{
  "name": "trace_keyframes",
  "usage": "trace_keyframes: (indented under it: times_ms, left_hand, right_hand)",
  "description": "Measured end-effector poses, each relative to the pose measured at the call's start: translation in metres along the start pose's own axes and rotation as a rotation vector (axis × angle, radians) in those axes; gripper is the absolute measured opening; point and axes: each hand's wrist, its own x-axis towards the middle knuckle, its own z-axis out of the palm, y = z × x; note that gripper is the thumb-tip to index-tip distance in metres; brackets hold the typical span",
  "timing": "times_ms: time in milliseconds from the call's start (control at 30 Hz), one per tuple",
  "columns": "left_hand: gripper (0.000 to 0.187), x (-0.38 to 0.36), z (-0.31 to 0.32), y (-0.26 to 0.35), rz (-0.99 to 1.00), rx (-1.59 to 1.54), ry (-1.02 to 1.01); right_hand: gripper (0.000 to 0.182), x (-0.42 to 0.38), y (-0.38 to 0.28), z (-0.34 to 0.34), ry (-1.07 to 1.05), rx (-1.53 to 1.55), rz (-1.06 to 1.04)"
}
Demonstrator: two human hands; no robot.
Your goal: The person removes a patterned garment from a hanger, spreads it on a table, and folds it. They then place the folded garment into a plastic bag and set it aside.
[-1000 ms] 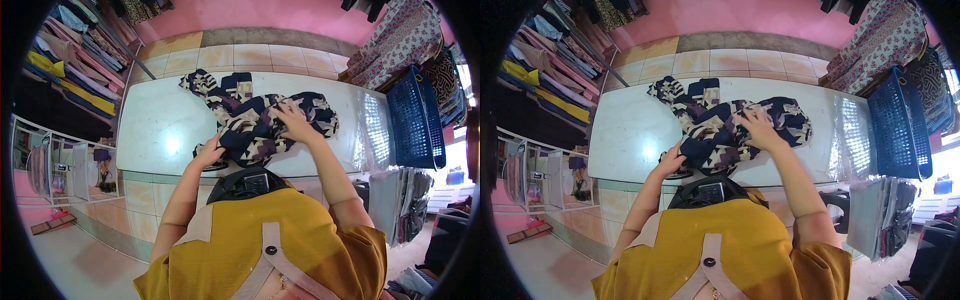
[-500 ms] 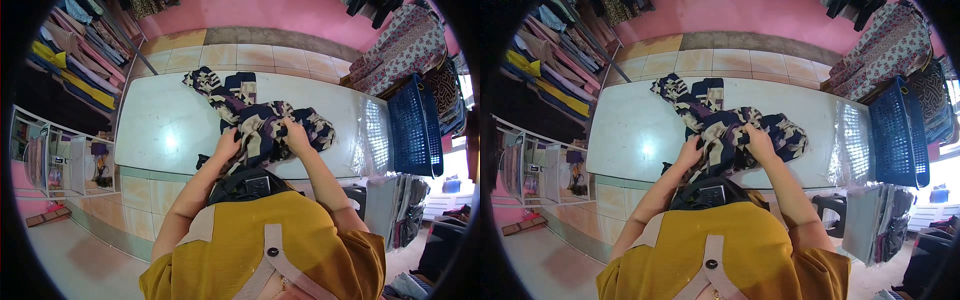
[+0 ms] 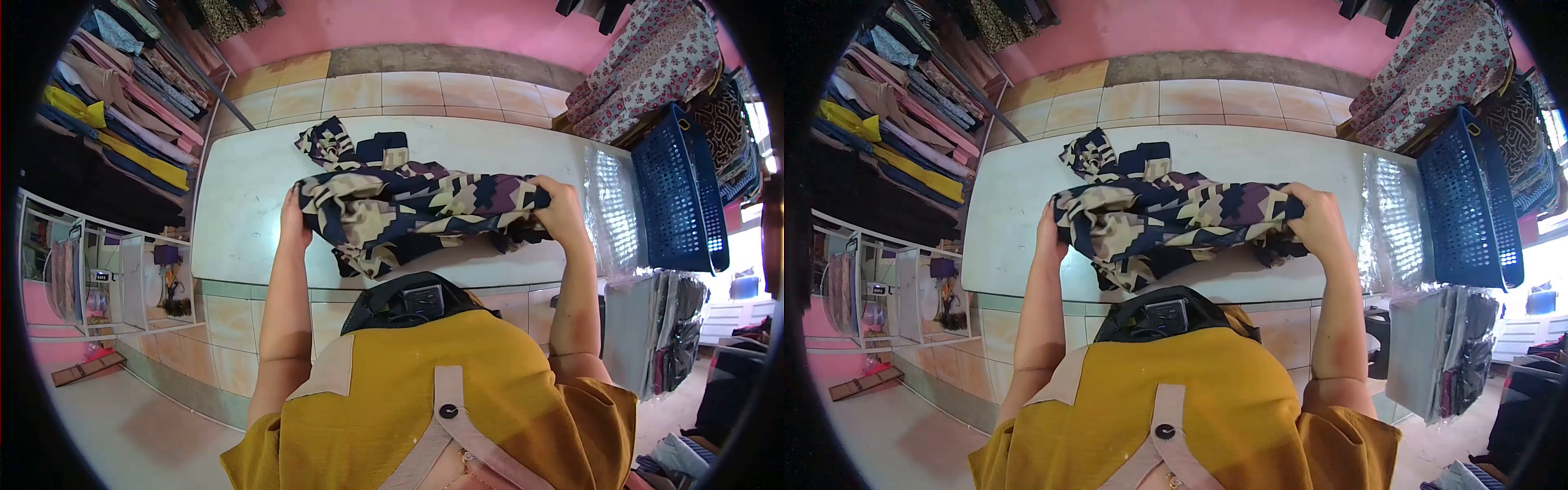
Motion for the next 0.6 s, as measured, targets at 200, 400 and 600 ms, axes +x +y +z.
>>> trace_keyframes:
  times_ms: [200, 400, 600]
  left_hand:
    - [0.064, -0.028, 0.044, -0.049, 0.028, 0.607, -0.268]
    - [0.059, -0.023, 0.020, -0.111, 0.458, 1.168, -0.346]
    - [0.039, 0.005, -0.015, -0.030, 0.636, 1.119, -0.003]
  right_hand:
    - [0.029, 0.014, -0.014, 0.051, 0.033, 0.037, -0.182]
    - [0.039, 0.021, -0.063, 0.001, -0.301, 0.322, -0.062]
    - [0.035, 0.010, -0.046, -0.096, 0.272, 1.125, -0.091]
